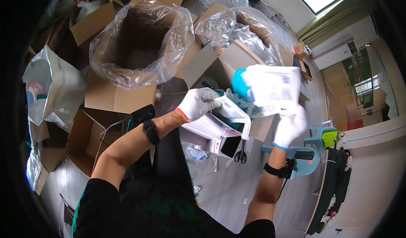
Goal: Unpack facial masks from their individual paper and plastic packaging.
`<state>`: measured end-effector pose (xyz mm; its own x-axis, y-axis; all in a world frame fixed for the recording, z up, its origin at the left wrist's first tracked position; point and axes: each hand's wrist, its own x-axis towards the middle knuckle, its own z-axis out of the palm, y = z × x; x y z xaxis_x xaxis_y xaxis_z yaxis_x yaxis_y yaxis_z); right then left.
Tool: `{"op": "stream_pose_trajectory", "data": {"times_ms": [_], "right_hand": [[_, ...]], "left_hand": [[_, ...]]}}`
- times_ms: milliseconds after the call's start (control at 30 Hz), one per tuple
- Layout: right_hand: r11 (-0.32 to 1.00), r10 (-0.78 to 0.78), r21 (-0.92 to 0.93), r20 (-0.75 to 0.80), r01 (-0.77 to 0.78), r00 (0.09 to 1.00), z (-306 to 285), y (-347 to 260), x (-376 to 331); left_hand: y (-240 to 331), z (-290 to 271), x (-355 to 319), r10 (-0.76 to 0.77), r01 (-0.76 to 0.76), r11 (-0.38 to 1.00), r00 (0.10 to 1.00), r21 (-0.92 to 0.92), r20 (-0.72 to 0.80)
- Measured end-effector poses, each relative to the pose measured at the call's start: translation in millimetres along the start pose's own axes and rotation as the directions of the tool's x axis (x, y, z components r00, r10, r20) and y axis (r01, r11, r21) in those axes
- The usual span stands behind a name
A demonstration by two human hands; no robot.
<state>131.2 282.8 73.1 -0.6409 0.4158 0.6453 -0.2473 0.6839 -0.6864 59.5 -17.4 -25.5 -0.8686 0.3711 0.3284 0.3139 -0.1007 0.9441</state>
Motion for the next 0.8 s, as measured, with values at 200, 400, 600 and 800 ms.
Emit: {"op": "stream_pose_trajectory", "data": {"times_ms": [200,400,600,800], "right_hand": [[0.993,0.075,0.089,-0.013,-0.074,0.997,-10,-9,13],[0.968,0.088,0.242,-0.095,-0.063,0.992,-20,-23,30],[0.97,0.134,0.223,-0.163,-0.096,0.978,-19,-32,39],[0.95,0.197,0.275,-0.154,-0.149,0.968,-21,-35,42]], "left_hand": [[2,-5,4,-0.131,0.133,0.99,0.99,-0.044,0.057],[12,-5,3,-0.225,0.237,0.961,0.97,-0.145,0.095],[14,-12,9,-0.187,0.189,0.966,0.982,-0.178,0.032],[15,-27,27,-0.245,0.223,0.936,0.968,-0.273,-0.05]]}}
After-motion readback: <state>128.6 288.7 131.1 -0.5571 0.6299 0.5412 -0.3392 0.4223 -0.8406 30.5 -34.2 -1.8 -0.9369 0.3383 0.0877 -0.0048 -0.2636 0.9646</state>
